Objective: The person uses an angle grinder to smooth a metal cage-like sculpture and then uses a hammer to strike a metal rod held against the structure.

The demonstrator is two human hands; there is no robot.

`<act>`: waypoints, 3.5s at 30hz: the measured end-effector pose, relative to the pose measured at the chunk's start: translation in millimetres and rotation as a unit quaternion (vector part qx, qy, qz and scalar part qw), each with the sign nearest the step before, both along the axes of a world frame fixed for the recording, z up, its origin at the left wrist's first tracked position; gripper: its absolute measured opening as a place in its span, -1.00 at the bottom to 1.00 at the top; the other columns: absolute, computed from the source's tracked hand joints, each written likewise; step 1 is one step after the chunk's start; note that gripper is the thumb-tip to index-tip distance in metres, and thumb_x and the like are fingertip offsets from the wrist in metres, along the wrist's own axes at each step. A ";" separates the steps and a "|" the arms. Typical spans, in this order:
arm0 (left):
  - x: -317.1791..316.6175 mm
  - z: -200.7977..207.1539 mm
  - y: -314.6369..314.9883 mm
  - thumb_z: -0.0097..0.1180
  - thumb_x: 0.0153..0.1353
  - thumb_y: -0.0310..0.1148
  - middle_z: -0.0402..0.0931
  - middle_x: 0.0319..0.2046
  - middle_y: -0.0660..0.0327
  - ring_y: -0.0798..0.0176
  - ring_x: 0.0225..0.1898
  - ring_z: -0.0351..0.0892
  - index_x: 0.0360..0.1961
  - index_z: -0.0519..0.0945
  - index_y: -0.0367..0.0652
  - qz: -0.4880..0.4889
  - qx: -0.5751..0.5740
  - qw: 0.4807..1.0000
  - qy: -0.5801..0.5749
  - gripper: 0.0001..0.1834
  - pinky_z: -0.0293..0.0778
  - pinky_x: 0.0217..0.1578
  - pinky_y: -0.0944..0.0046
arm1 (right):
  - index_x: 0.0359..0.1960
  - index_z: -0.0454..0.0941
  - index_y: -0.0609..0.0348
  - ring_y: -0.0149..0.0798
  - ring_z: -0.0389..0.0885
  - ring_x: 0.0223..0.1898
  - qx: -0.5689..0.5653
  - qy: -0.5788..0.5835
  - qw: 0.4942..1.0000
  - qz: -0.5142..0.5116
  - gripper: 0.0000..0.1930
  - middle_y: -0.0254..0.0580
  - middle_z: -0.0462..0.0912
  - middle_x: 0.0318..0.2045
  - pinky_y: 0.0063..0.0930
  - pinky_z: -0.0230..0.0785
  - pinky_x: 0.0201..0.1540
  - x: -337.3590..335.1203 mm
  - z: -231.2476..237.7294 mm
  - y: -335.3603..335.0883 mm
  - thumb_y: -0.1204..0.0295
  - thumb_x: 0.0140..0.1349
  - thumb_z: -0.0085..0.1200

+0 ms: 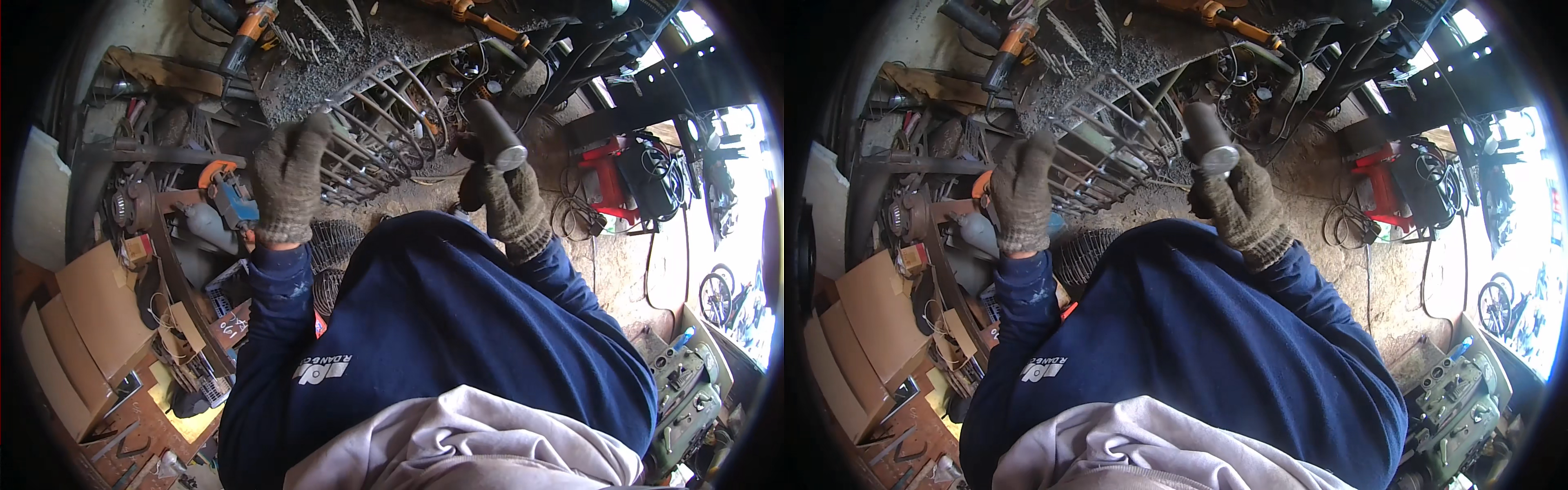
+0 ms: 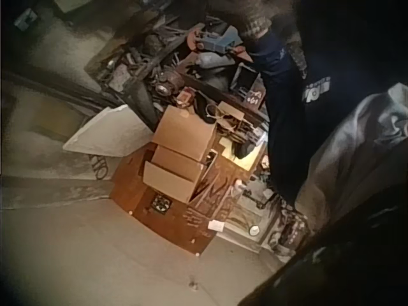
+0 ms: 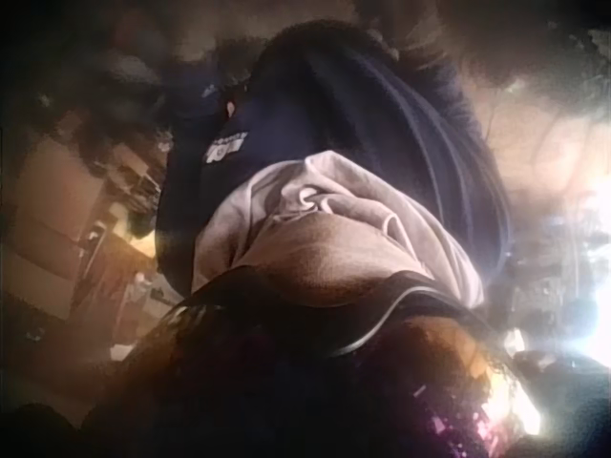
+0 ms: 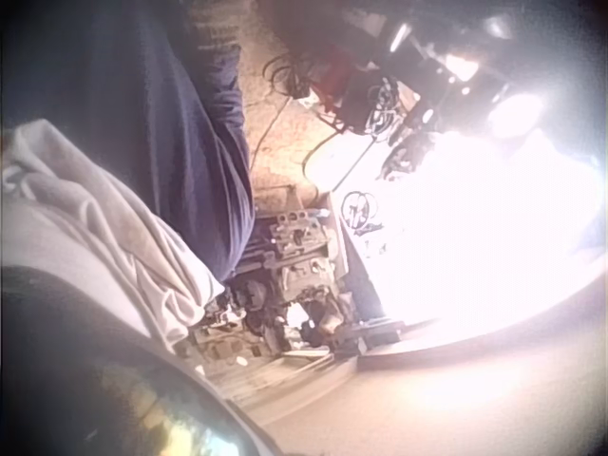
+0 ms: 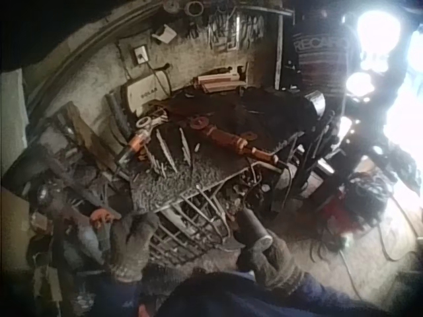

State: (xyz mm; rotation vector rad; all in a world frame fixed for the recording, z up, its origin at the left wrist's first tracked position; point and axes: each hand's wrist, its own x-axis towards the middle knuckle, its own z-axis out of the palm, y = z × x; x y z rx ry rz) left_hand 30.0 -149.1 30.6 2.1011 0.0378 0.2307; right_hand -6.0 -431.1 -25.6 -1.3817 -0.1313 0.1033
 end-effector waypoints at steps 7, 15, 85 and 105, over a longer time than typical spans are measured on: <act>-2.7 -1.7 -13.2 0.15 0.38 -0.08 0.63 -0.50 0.12 0.10 -0.50 0.61 -0.33 0.68 -0.20 -0.053 0.224 0.961 -0.152 -0.63 0.41 -0.45 0.17 | 0.18 0.44 0.29 0.04 0.70 -0.16 -0.258 -0.117 0.957 0.066 -0.43 0.09 0.68 -0.16 -0.18 0.52 -0.07 13.8 30.5 8.2 0.12 0.29 0.22; -2.2 -0.9 -21.4 0.20 0.33 -0.07 0.53 -0.59 0.10 -0.02 -0.56 0.54 -0.47 0.61 -0.19 -0.045 0.333 0.915 -0.224 -0.60 0.41 -0.48 0.07 | 0.17 0.47 0.25 0.15 0.68 -0.10 -0.398 -0.167 0.902 0.027 -0.46 0.13 0.66 -0.14 -0.13 0.51 -0.07 29.6 21.8 18.0 0.16 0.28 0.22; 230.9 -26.4 57.0 0.18 0.17 0.26 0.67 -0.38 0.05 -0.02 -0.27 0.69 -0.29 0.70 -0.15 -0.182 0.467 0.838 -0.218 -0.40 0.59 -0.23 0.03 | 0.28 0.37 0.20 -0.47 0.58 -0.28 -0.021 0.039 0.997 -0.056 -0.55 -0.22 0.64 -0.22 -0.52 0.47 -0.22 113.1 -19.2 85.7 0.35 0.42 0.10; 205.3 2.7 25.6 0.39 0.11 -0.03 0.69 -0.35 0.09 0.04 -0.30 0.69 -0.29 0.73 -0.15 -0.135 0.492 0.853 -0.109 -0.61 0.56 -0.25 0.12 | 0.26 0.38 0.24 -0.50 0.51 -0.37 0.078 0.273 0.958 -0.022 -0.47 -0.30 0.61 -0.27 -0.58 0.42 -0.32 138.2 -50.9 85.7 0.15 0.42 0.12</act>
